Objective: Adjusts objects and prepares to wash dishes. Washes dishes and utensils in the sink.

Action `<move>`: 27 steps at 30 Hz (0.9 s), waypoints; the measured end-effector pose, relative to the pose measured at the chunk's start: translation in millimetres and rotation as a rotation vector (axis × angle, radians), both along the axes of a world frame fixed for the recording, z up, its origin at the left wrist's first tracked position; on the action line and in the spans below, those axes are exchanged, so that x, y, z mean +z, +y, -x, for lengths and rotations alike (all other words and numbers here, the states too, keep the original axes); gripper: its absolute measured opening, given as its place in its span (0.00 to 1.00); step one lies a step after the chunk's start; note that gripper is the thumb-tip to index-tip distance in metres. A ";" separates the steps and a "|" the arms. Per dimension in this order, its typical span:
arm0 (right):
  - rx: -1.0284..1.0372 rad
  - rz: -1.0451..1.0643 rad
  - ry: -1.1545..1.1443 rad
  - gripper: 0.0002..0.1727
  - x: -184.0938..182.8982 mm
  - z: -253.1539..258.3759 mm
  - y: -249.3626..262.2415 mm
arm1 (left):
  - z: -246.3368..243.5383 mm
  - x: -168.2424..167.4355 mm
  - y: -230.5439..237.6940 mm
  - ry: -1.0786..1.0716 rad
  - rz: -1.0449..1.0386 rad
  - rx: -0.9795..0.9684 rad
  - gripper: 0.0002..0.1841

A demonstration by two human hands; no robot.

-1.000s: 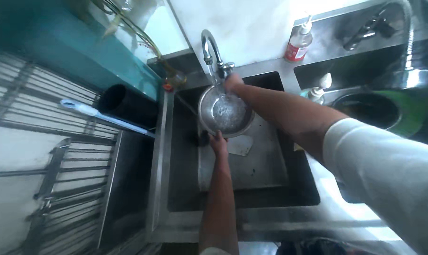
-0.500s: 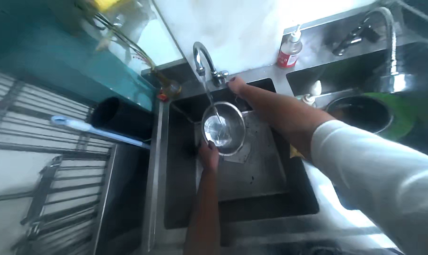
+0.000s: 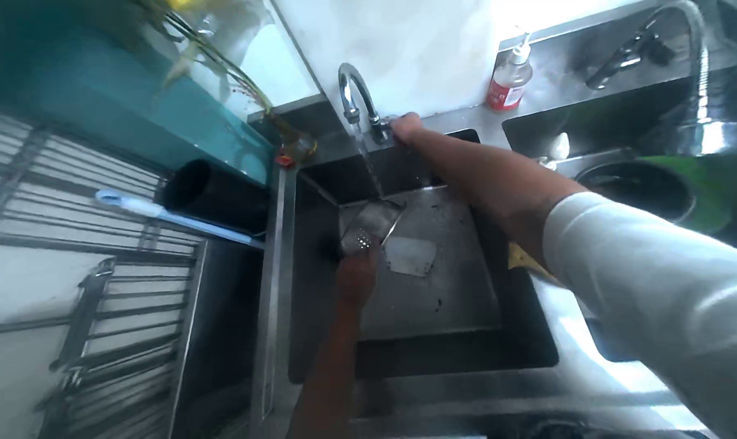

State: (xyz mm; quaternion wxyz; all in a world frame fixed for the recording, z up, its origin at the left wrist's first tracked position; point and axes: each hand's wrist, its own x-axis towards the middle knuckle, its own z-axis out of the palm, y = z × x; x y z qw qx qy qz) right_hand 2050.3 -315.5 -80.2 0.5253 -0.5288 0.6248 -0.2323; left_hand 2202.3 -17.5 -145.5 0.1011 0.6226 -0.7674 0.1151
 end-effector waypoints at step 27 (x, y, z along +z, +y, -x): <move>0.078 0.283 0.425 0.51 15.4 258.8 241.2 | 102.3 8.8 124.7 0.847 0.214 0.664 0.26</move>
